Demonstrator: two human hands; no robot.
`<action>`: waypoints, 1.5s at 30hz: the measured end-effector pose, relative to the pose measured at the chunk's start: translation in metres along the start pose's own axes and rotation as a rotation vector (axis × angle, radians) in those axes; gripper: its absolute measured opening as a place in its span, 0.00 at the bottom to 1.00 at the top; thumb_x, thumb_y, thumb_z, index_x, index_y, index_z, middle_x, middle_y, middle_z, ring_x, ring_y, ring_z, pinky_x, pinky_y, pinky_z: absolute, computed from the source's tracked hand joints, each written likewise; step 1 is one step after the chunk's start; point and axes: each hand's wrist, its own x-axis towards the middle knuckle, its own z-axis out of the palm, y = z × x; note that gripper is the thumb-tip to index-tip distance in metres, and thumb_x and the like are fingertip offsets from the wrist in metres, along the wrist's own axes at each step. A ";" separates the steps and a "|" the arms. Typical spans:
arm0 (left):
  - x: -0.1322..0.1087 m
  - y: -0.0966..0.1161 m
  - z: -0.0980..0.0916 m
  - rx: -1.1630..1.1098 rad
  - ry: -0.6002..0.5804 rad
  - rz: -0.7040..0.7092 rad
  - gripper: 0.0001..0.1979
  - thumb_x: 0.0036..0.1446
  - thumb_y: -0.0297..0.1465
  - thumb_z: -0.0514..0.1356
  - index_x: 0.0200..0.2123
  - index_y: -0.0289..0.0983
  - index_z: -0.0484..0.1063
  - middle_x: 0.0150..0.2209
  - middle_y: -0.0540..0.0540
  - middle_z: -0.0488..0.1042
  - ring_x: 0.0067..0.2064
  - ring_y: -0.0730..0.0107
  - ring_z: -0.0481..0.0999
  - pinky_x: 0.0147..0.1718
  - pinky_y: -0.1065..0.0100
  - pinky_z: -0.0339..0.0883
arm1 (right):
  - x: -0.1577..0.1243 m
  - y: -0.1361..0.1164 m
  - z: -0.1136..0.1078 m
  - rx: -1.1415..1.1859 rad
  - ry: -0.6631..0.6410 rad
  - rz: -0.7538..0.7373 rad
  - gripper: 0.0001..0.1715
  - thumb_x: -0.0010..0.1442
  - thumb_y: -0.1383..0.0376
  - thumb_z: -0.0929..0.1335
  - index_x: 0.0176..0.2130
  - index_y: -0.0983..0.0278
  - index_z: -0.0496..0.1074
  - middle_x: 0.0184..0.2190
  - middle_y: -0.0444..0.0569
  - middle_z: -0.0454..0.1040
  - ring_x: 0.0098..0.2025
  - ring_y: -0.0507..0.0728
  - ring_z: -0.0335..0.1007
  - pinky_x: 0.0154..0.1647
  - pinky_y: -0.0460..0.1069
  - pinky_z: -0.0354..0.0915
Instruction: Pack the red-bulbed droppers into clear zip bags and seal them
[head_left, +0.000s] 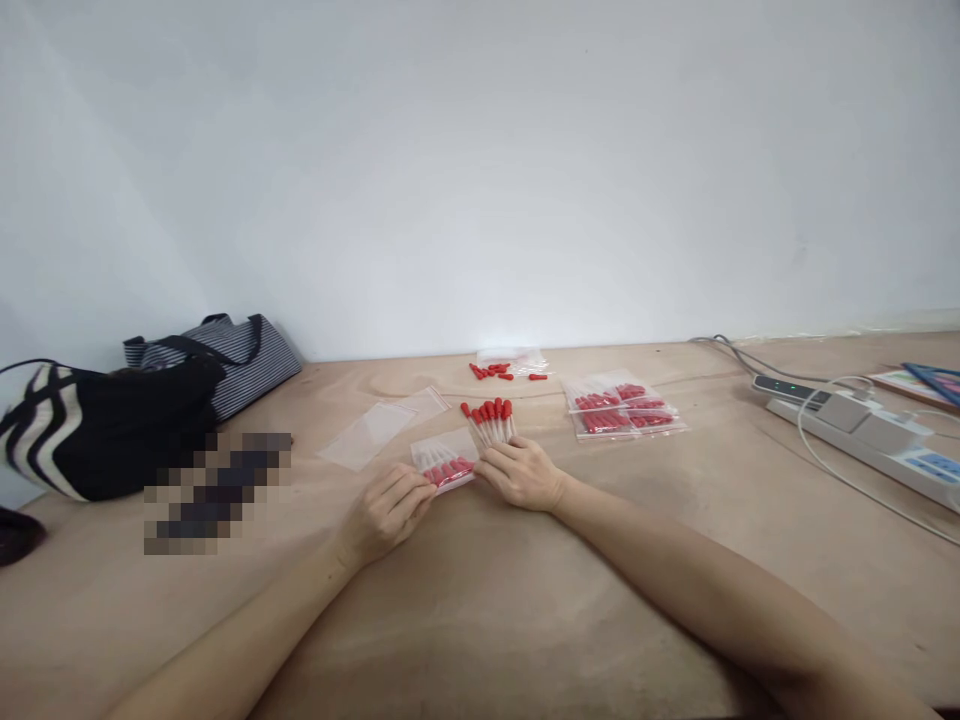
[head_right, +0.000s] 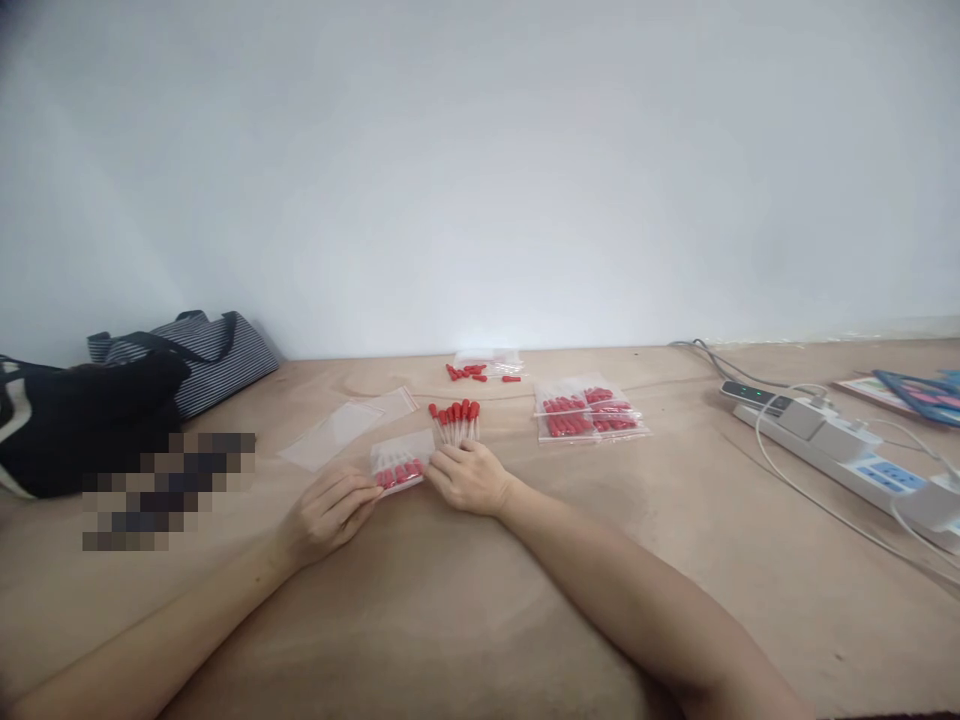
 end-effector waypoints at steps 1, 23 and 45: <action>0.000 0.000 -0.001 -0.006 0.001 -0.001 0.05 0.56 0.21 0.52 0.31 0.35 0.66 0.25 0.47 0.70 0.29 0.69 0.70 0.30 0.67 0.67 | -0.002 0.002 0.000 0.001 0.000 0.009 0.12 0.60 0.70 0.58 0.27 0.66 0.67 0.22 0.45 0.66 0.25 0.50 0.56 0.25 0.48 0.44; -0.024 -0.037 0.002 0.253 -0.289 -0.752 0.21 0.55 0.38 0.45 0.47 0.33 0.65 0.49 0.37 0.65 0.53 0.55 0.61 0.50 0.57 0.53 | -0.009 0.001 -0.007 0.479 0.219 0.375 0.08 0.58 0.72 0.56 0.36 0.61 0.59 0.39 0.52 0.71 0.41 0.51 0.68 0.38 0.46 0.65; -0.021 -0.016 -0.002 0.142 -0.794 -0.891 0.26 0.57 0.42 0.42 0.53 0.34 0.62 0.56 0.39 0.58 0.56 0.57 0.58 0.51 0.57 0.52 | -0.110 0.091 -0.054 -0.113 -0.185 0.654 0.16 0.51 0.71 0.60 0.40 0.63 0.69 0.40 0.51 0.71 0.43 0.59 0.62 0.43 0.55 0.54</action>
